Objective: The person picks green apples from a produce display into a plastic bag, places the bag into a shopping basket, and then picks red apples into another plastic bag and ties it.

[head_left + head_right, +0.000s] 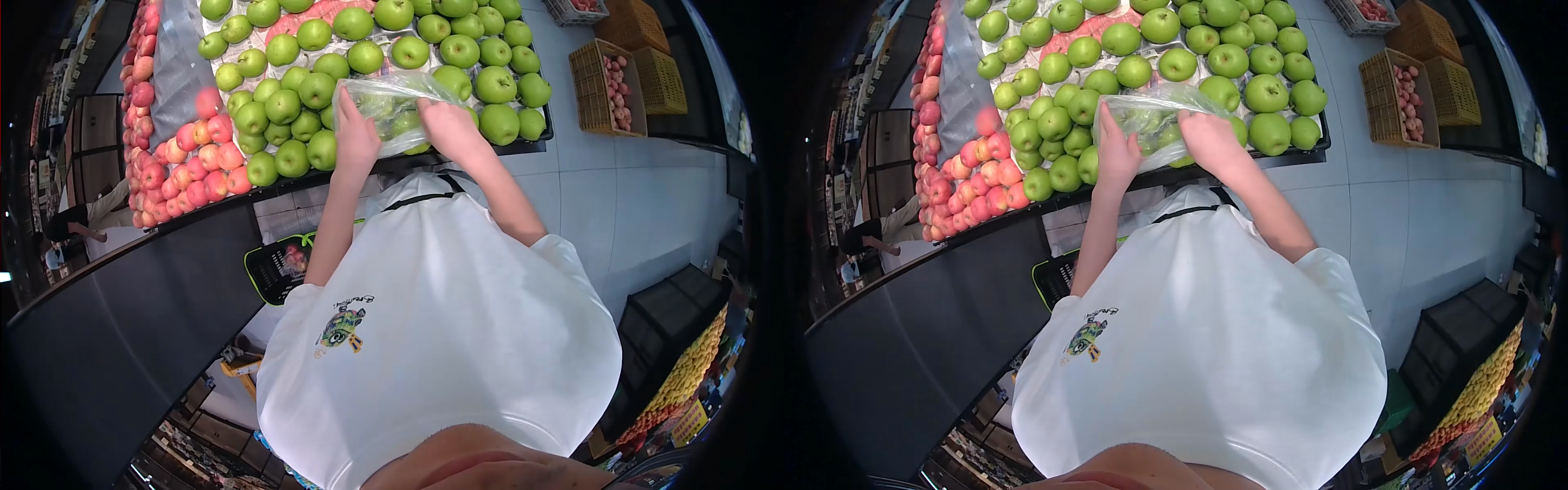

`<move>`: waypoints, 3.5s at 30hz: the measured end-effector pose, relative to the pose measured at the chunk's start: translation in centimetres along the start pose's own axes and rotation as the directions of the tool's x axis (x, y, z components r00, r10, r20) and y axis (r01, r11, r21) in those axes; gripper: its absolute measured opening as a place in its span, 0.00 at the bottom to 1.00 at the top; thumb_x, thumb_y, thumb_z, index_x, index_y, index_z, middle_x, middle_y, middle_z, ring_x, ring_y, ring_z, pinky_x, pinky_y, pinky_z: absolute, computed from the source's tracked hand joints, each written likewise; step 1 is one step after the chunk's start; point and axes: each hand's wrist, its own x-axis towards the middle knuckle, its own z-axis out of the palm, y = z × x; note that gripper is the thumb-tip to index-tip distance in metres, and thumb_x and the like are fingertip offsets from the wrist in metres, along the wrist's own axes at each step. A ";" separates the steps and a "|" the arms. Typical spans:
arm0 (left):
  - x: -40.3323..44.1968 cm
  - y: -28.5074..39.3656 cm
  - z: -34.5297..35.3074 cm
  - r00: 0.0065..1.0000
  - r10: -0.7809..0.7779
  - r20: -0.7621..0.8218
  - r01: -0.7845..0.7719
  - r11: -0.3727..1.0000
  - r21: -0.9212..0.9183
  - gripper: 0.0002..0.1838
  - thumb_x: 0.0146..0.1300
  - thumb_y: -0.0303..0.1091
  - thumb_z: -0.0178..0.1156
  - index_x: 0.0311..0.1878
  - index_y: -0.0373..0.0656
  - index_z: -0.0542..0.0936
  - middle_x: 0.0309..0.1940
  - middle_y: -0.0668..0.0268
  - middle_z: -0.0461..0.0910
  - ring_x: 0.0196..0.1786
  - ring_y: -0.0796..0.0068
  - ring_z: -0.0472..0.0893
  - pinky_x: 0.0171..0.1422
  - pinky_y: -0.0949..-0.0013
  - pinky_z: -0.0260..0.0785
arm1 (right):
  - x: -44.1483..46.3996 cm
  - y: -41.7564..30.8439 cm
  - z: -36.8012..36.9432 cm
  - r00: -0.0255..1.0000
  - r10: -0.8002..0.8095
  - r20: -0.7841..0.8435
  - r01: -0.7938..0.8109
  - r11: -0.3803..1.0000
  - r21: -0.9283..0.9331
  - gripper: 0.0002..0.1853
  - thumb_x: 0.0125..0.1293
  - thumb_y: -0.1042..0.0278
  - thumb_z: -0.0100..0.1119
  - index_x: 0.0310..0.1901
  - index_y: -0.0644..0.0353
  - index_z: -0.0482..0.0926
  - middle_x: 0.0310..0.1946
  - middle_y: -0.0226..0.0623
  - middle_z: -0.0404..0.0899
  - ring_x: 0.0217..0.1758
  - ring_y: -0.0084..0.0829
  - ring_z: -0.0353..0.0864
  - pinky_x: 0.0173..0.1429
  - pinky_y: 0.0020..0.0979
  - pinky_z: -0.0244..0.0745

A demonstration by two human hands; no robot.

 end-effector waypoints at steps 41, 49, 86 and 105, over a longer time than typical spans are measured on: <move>0.7 2.2 -3.0 0.987 -0.021 0.161 -0.063 0.864 0.500 0.52 0.55 0.25 0.64 0.80 0.39 0.46 0.50 0.48 0.82 0.47 0.47 0.84 0.52 0.50 0.76 | -0.8 0.4 2.0 0.979 -0.012 -0.206 0.008 1.000 -0.023 0.10 0.57 0.77 0.56 0.41 0.67 0.80 0.31 0.52 0.84 0.37 0.52 0.87 0.41 0.48 0.83; 0.5 -0.4 -2.7 0.947 0.162 0.276 -0.272 0.862 0.427 0.31 0.57 0.22 0.61 0.66 0.48 0.73 0.46 0.56 0.84 0.59 0.52 0.78 0.59 0.51 0.72 | -0.5 -0.6 -0.5 0.989 0.025 -0.147 -0.025 1.000 0.008 0.10 0.56 0.79 0.57 0.41 0.70 0.80 0.32 0.54 0.84 0.37 0.53 0.87 0.41 0.48 0.83; 0.4 0.5 -3.0 0.919 0.231 0.319 -0.337 0.881 0.333 0.34 0.54 0.41 0.72 0.65 0.42 0.74 0.60 0.47 0.76 0.65 0.46 0.73 0.71 0.52 0.64 | 1.9 1.2 -0.5 0.958 -0.270 0.095 0.280 0.953 -0.117 0.21 0.60 0.78 0.53 0.57 0.64 0.77 0.53 0.55 0.79 0.58 0.51 0.79 0.60 0.47 0.75; -0.6 2.1 -6.0 0.951 0.214 0.222 0.091 0.494 -0.865 0.12 0.74 0.30 0.59 0.56 0.37 0.78 0.50 0.67 0.80 0.54 0.75 0.81 0.63 0.70 0.73 | 4.7 2.5 0.1 0.958 -0.226 0.179 0.245 0.965 -0.090 0.15 0.66 0.73 0.49 0.51 0.65 0.78 0.45 0.58 0.81 0.51 0.55 0.80 0.56 0.49 0.74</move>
